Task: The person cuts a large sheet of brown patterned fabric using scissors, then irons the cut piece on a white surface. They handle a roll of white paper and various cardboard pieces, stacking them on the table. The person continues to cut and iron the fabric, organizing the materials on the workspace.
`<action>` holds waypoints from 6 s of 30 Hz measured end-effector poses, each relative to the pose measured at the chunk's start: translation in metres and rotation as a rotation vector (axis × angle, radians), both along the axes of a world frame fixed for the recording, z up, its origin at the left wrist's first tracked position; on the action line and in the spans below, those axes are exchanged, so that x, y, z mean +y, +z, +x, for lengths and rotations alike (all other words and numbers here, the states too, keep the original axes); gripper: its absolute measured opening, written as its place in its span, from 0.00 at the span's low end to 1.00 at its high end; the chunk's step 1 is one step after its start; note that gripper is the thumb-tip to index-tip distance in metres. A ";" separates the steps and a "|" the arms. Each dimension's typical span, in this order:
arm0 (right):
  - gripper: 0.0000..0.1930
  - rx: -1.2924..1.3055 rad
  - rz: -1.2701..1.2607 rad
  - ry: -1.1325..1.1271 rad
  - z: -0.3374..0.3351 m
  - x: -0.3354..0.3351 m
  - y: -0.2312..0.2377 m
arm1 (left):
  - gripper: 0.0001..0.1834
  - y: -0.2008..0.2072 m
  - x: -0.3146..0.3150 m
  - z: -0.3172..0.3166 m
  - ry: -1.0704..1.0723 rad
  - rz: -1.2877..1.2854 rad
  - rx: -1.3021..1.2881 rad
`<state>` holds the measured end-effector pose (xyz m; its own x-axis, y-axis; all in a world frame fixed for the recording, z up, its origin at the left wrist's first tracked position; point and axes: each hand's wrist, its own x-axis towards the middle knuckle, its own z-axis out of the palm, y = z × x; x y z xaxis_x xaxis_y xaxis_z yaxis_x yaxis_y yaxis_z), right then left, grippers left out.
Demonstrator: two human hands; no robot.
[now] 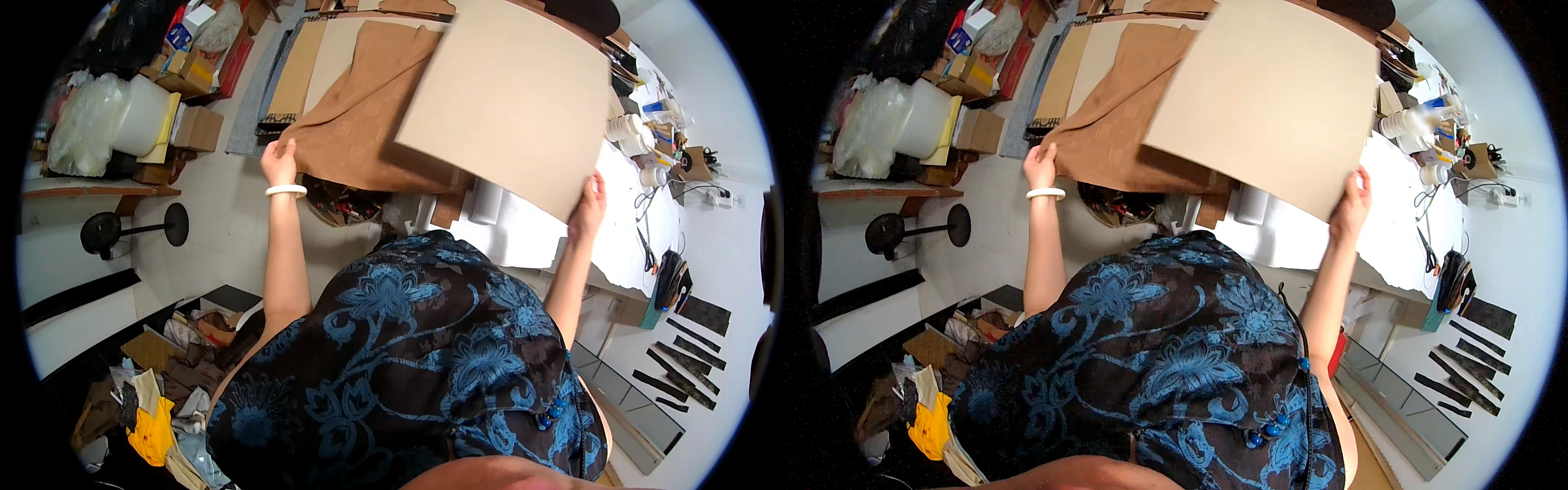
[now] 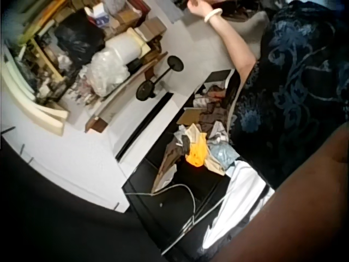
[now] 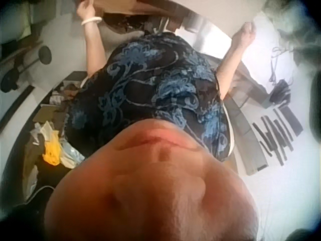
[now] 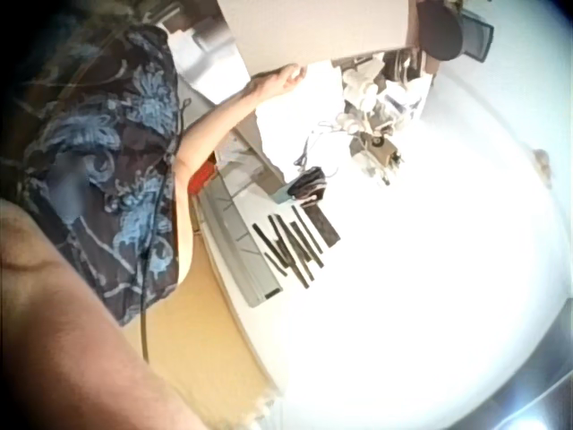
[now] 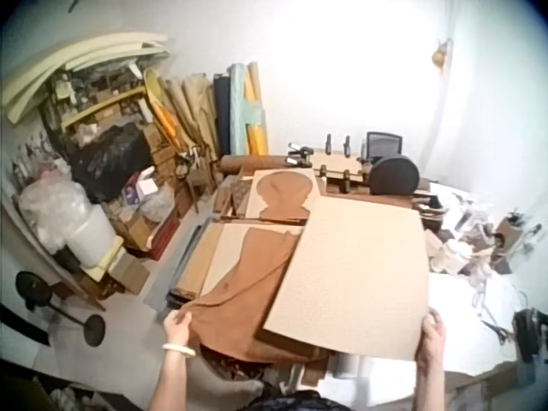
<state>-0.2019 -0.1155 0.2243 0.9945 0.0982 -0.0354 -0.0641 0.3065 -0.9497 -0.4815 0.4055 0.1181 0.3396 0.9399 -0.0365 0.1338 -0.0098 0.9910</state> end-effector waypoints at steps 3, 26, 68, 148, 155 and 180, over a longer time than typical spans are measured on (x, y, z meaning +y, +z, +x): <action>0.15 0.094 0.017 0.099 -0.028 0.076 -0.022 | 0.07 -0.018 0.018 -0.016 0.148 -0.088 0.028; 0.16 -0.220 -0.660 0.105 0.007 0.191 -0.098 | 0.19 -0.022 -0.017 -0.051 0.187 -0.715 -0.383; 0.15 0.063 -0.194 0.373 0.012 0.211 -0.071 | 0.20 -0.029 -0.076 -0.035 0.421 -0.739 -0.541; 0.16 -0.353 -0.307 1.252 0.204 0.624 -0.017 | 0.12 0.018 -0.096 -0.021 0.443 -0.449 -0.365; 0.12 -0.536 -0.050 1.148 0.202 0.527 0.144 | 0.05 0.081 -0.109 -0.019 0.358 -0.147 -0.530; 0.10 -0.924 -0.014 0.211 0.228 0.129 0.366 | 0.16 0.371 -0.027 0.144 -0.416 0.595 -0.802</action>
<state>0.0258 0.0132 0.5904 0.5912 0.2843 0.7548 0.6623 0.3629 -0.6555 -0.3377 0.3785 0.4889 0.3579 0.5391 0.7624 -0.6762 -0.4135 0.6097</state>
